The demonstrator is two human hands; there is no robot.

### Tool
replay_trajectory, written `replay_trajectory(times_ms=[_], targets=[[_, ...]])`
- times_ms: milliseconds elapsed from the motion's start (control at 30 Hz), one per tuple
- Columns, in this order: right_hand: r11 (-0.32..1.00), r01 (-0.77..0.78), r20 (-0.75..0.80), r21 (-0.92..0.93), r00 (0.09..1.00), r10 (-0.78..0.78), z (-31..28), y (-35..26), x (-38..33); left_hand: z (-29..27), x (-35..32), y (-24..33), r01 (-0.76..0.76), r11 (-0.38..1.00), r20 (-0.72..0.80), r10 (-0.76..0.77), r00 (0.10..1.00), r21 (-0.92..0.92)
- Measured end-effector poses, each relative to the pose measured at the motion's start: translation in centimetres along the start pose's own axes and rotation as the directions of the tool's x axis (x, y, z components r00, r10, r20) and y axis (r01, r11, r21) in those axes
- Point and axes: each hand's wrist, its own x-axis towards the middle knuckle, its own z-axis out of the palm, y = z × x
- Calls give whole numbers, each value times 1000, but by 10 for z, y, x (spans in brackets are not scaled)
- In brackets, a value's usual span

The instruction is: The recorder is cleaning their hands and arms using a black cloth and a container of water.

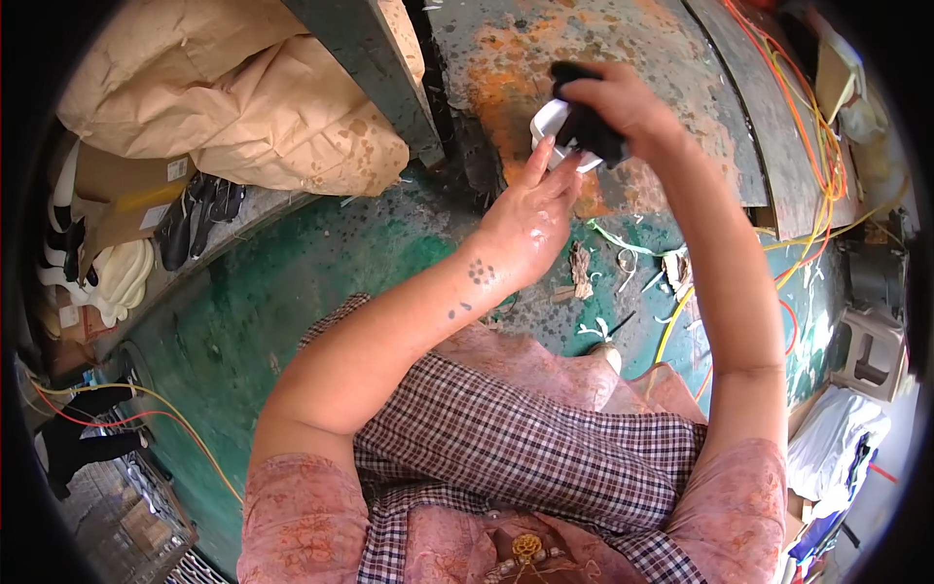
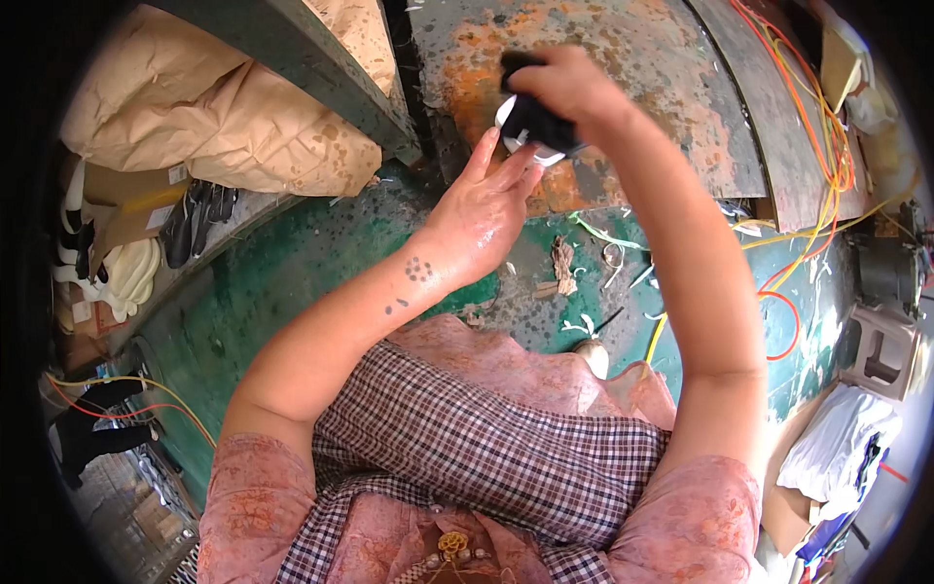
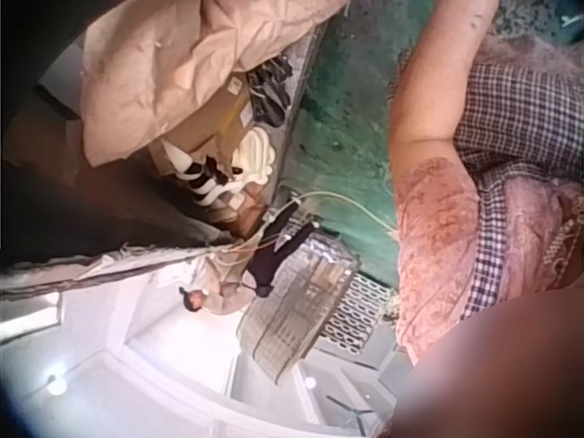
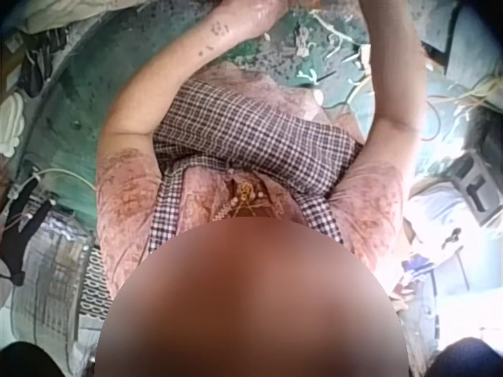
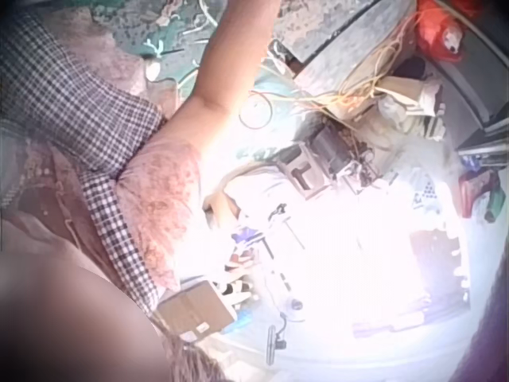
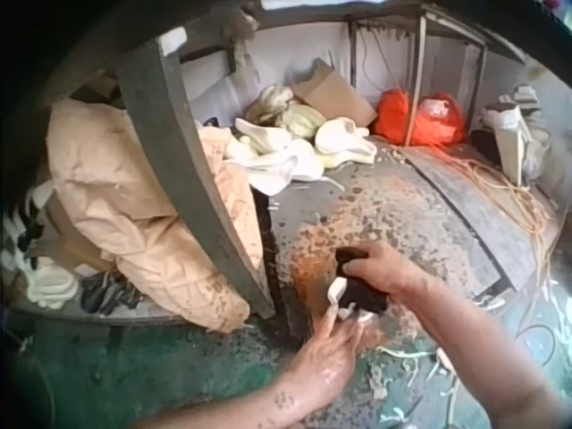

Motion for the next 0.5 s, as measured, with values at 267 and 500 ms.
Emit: replay_trajectory(times_ms=[267,500], targets=[[928,275,329,-250,926,-185,5,-16,-30,-6,0,-8,38,985,131,-16,991,-167],[806,356,-92,-473,890,-447,10,27,11,1,1,-8,-1,981,97,20,995,-193]])
